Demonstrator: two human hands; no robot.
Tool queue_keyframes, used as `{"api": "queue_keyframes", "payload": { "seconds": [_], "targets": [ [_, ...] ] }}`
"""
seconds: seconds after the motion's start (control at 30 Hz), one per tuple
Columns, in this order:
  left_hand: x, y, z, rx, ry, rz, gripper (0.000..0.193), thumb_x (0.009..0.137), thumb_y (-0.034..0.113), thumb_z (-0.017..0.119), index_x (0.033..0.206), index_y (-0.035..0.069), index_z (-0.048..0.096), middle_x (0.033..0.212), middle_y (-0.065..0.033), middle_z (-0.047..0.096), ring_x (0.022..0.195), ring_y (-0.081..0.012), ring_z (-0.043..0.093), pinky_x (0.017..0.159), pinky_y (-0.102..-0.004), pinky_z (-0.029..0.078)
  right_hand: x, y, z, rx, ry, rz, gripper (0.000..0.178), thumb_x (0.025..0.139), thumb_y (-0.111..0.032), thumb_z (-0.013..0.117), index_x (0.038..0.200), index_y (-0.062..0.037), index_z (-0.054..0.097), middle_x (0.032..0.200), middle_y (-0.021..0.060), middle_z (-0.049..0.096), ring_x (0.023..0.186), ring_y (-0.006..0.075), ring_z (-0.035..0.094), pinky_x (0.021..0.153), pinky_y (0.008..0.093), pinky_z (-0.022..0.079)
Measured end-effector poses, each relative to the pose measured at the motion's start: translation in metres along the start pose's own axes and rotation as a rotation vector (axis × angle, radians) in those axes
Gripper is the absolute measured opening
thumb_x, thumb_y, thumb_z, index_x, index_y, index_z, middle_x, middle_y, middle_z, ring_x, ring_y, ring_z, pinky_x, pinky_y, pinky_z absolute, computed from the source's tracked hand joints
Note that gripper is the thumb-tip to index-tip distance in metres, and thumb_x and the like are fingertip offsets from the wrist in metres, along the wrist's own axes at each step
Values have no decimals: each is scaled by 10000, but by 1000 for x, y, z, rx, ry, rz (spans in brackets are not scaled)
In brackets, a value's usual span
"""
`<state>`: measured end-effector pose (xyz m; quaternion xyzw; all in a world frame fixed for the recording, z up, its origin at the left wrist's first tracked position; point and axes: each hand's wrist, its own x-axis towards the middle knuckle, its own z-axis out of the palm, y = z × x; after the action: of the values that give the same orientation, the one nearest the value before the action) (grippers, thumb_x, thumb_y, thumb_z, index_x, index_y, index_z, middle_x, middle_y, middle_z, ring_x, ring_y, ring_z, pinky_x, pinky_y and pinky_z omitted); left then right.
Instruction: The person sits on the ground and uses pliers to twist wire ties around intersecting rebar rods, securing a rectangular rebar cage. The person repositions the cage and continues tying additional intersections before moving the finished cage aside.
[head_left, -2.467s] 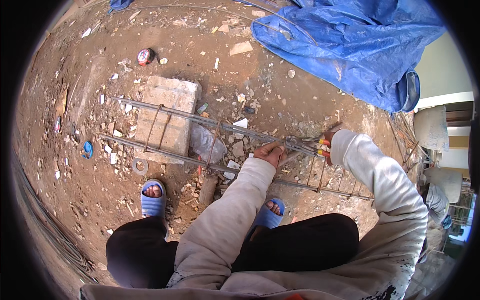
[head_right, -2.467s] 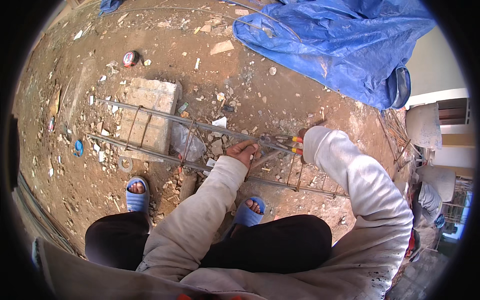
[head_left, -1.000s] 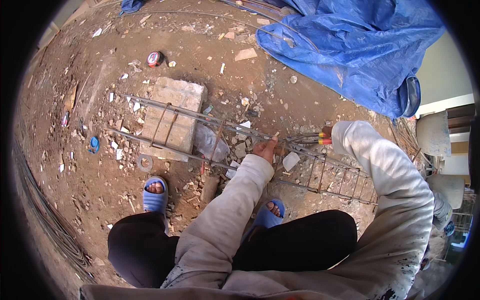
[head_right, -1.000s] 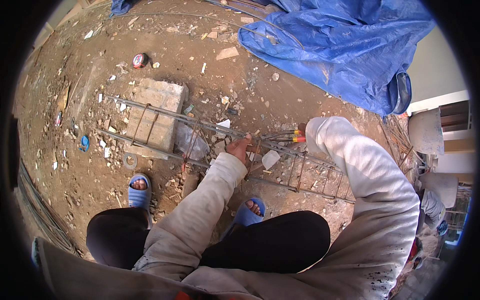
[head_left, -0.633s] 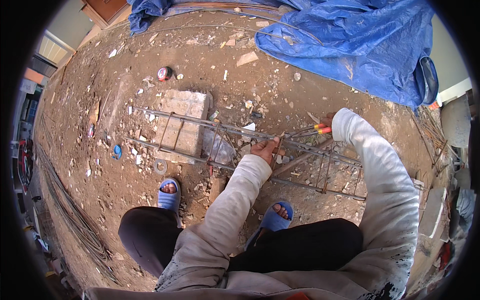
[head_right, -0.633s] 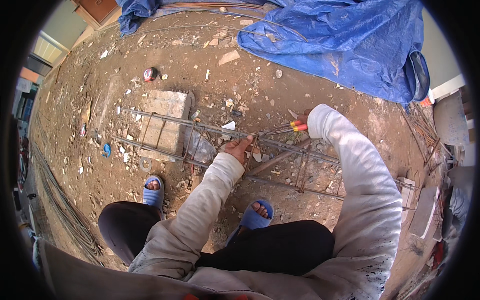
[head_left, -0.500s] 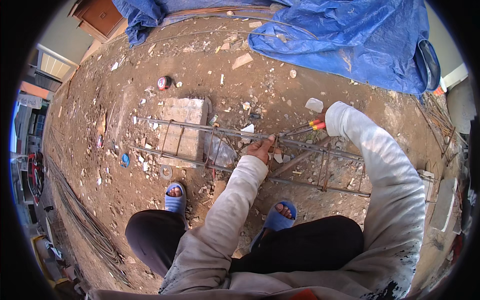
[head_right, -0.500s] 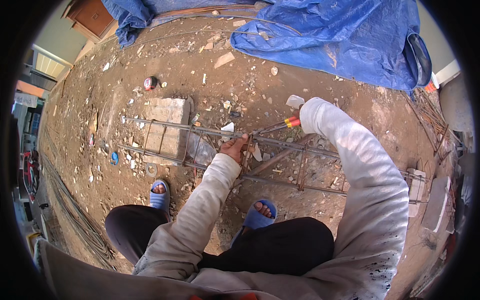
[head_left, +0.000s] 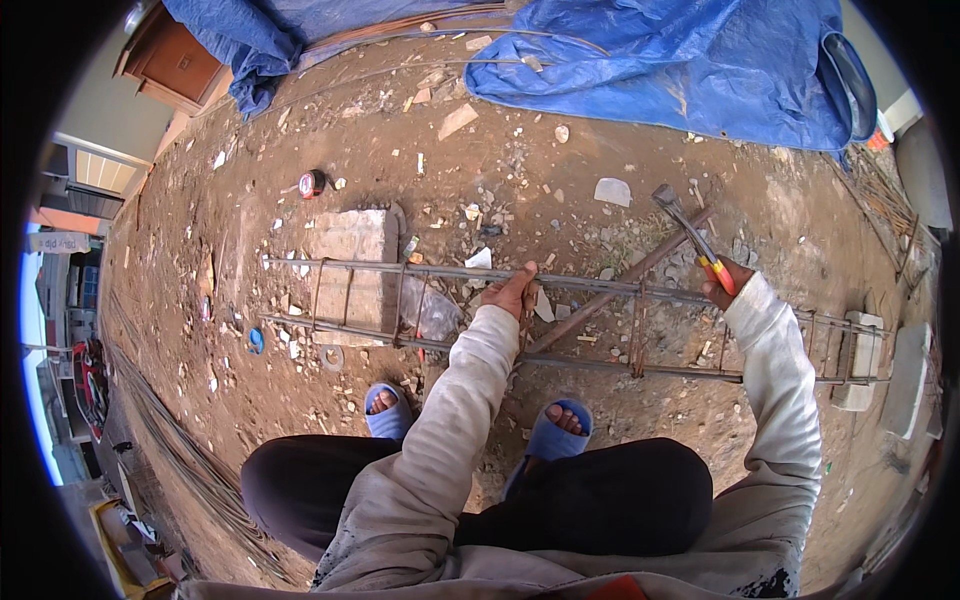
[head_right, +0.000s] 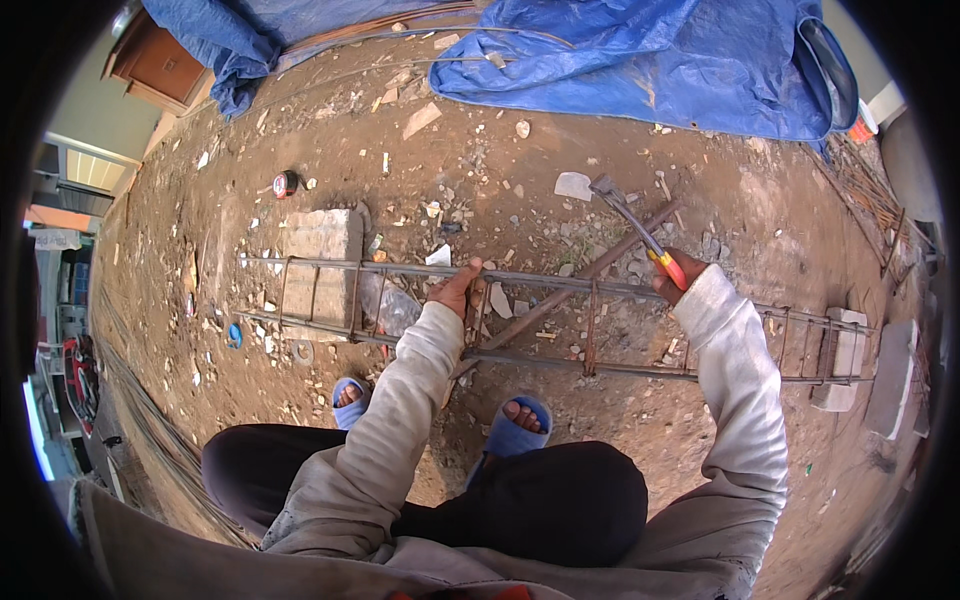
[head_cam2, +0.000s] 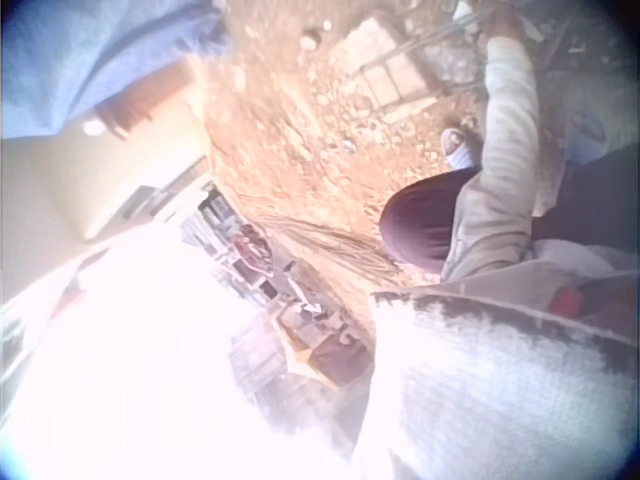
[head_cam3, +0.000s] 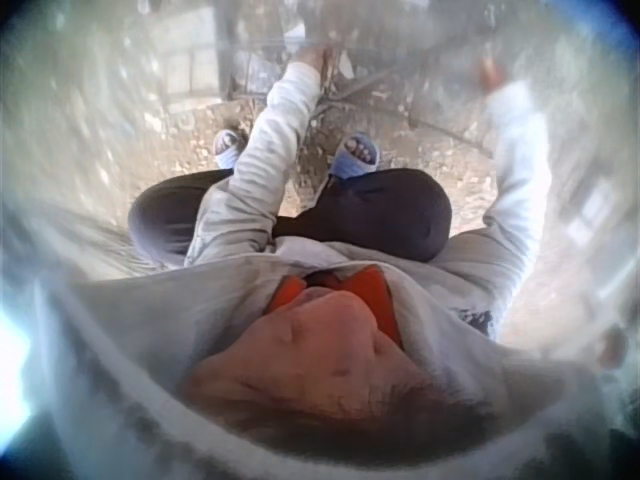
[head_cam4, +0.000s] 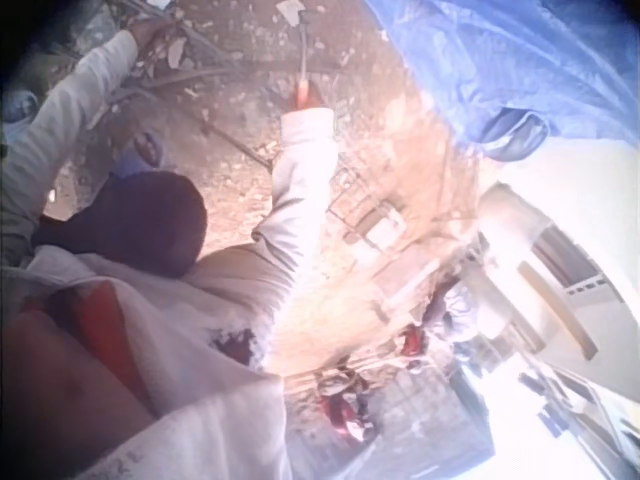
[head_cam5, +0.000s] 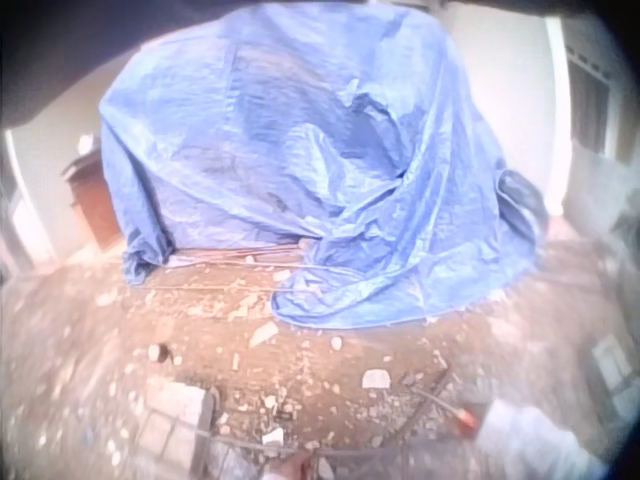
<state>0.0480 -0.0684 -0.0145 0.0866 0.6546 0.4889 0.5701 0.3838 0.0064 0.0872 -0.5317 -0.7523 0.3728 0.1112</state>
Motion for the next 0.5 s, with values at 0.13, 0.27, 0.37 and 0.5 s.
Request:
{"api": "queue_keyframes", "payload": {
  "seconds": [0.13, 0.27, 0.37, 0.5],
  "targets": [
    [-3, 2, 11, 180, 63, 211, 374, 732, 395, 737, 661, 46, 622, 558, -17, 541, 493, -95, 450, 476, -262, 378, -59, -21, 16, 187, 76, 94, 380, 858, -229, 596, 1202, -80, 529, 896, 74, 605, 830, 159, 569, 787, 297, 455],
    [-6, 2, 18, 589, 270, 375, 548, 742, 456, 656, 717, -90, 621, 609, -114, 604, 583, -214, 563, 627, -356, 475, -94, -31, 34, 319, 154, 92, 328, 847, -171, 591, 1155, -61, 553, 864, 76, 600, 808, 156, 572, 766, 286, 458],
    [-2, 1, 18, 969, 400, 279, 554, 739, 470, 643, 760, -84, 643, 661, -181, 635, 663, -275, 629, 686, -375, 483, -101, -36, 47, 348, 175, 225, 348, 824, -132, 588, 1158, -44, 547, 737, -12, 519, 608, 76, 476, 590, 227, 428],
    [2, -5, 10, 735, 320, 304, 552, 752, 453, 633, 810, -95, 644, 714, -184, 656, 690, -296, 639, 688, -382, 488, -82, -48, 68, 341, -39, 221, 531, 767, -48, 588, 1280, -50, 451, 754, 27, 536, 632, 126, 550, 611, 274, 471]
  ]
}}
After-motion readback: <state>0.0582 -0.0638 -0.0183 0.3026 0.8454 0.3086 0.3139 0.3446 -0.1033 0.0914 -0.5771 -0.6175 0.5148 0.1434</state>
